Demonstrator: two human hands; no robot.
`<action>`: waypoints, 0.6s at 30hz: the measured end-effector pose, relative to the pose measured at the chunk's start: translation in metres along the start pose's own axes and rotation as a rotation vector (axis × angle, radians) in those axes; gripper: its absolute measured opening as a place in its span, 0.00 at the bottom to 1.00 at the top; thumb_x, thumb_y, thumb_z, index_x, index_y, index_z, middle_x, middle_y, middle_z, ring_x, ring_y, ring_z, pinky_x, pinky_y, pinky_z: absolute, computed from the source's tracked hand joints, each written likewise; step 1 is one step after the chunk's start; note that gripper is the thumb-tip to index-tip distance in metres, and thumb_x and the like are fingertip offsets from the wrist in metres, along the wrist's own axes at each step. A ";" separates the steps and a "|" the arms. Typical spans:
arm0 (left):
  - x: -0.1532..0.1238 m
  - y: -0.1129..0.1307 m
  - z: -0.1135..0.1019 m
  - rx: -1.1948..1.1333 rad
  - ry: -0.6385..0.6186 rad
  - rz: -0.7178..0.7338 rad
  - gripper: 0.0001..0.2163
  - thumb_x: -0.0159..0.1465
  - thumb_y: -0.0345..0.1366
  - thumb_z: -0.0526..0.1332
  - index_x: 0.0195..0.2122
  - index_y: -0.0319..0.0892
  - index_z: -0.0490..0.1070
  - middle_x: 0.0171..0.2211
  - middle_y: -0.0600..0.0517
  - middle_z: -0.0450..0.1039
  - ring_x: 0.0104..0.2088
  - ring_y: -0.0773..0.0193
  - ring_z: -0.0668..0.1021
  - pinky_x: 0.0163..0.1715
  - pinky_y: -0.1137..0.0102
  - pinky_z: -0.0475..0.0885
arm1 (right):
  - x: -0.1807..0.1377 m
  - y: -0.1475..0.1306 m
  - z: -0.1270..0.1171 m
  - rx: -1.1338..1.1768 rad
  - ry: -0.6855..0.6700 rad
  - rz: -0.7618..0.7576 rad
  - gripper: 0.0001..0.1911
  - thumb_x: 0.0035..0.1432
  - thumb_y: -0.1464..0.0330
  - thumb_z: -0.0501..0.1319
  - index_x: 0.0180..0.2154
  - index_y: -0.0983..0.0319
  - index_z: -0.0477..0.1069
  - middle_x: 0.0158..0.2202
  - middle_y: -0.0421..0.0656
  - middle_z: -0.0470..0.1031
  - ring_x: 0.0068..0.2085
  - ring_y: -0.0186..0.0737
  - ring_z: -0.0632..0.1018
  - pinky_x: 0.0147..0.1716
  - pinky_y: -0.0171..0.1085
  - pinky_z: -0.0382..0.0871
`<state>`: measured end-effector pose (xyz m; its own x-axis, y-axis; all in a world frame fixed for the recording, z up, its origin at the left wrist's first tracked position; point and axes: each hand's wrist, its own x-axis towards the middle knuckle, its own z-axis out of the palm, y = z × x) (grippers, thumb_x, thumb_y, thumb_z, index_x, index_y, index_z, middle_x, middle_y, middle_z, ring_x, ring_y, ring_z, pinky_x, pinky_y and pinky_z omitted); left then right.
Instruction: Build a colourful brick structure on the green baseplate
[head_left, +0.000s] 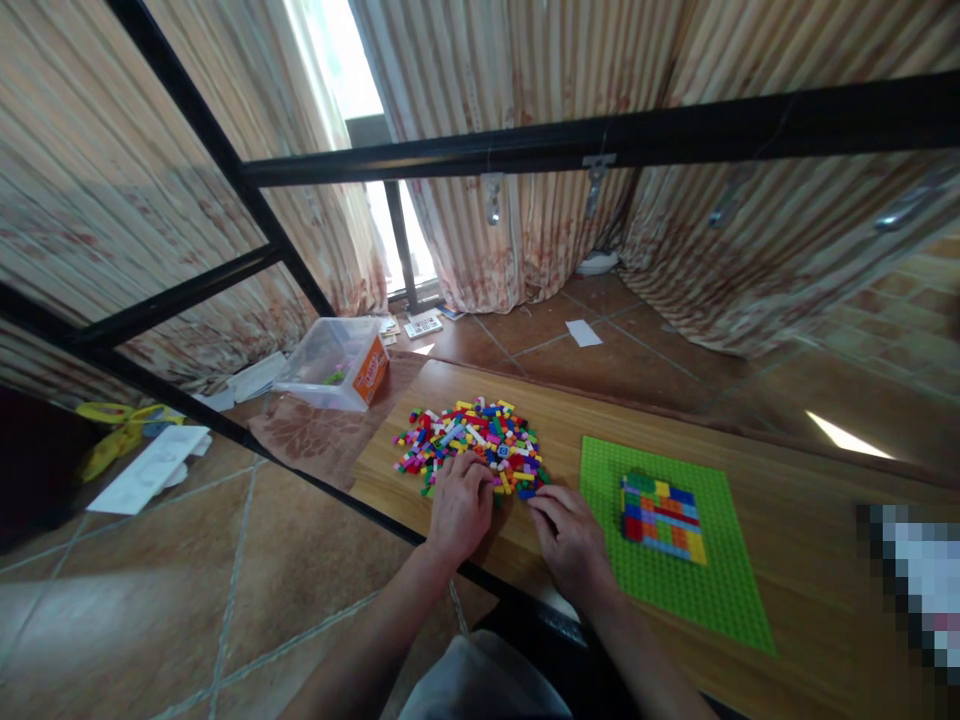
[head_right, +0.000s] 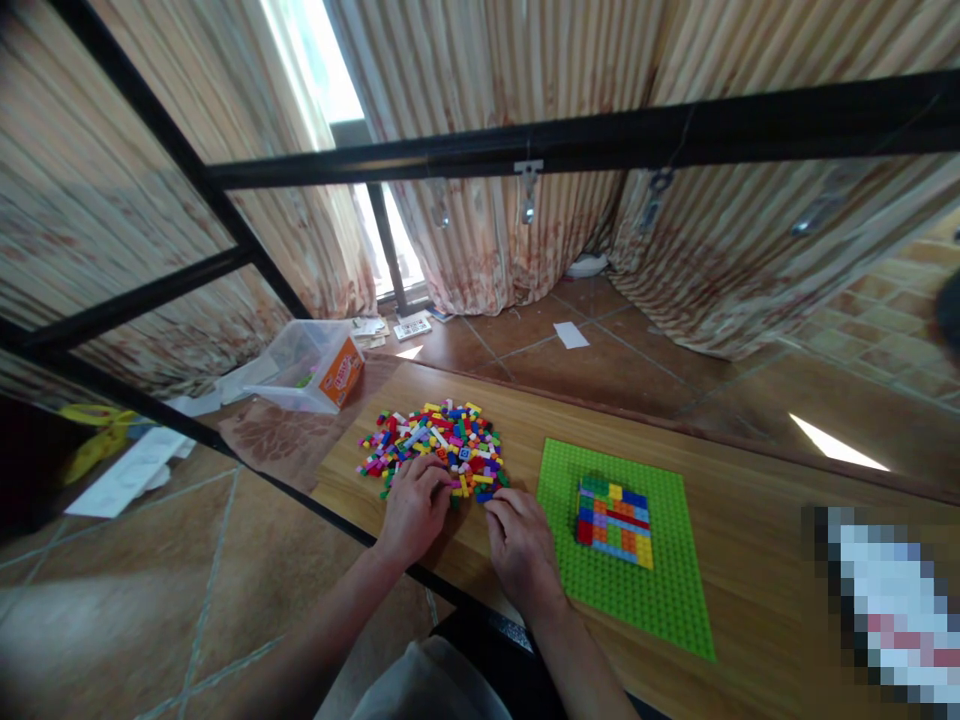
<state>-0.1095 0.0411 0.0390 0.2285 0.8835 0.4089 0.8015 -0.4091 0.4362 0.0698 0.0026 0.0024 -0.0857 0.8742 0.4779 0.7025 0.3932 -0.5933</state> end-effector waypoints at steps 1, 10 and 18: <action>0.001 0.000 0.000 0.000 -0.002 0.002 0.06 0.63 0.25 0.58 0.32 0.42 0.71 0.42 0.48 0.72 0.42 0.57 0.73 0.43 0.62 0.69 | 0.000 0.000 0.000 0.005 0.000 0.001 0.11 0.63 0.70 0.55 0.37 0.59 0.76 0.40 0.46 0.77 0.42 0.42 0.76 0.44 0.43 0.71; 0.002 0.009 -0.006 -0.143 -0.036 -0.018 0.05 0.68 0.30 0.53 0.37 0.43 0.68 0.35 0.50 0.74 0.38 0.59 0.76 0.39 0.65 0.70 | 0.008 -0.015 -0.010 0.128 0.095 0.096 0.11 0.64 0.70 0.54 0.39 0.59 0.76 0.39 0.46 0.77 0.42 0.39 0.77 0.43 0.39 0.73; 0.000 0.054 -0.006 -0.345 -0.147 0.110 0.06 0.68 0.31 0.53 0.37 0.44 0.69 0.34 0.51 0.74 0.36 0.62 0.77 0.37 0.69 0.71 | 0.006 -0.033 -0.042 0.169 0.102 0.176 0.10 0.64 0.68 0.55 0.40 0.57 0.75 0.38 0.43 0.78 0.40 0.37 0.77 0.41 0.37 0.74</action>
<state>-0.0699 0.0173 0.0676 0.3994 0.8432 0.3599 0.5405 -0.5337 0.6504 0.0755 -0.0172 0.0523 0.1048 0.9035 0.4156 0.5713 0.2873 -0.7688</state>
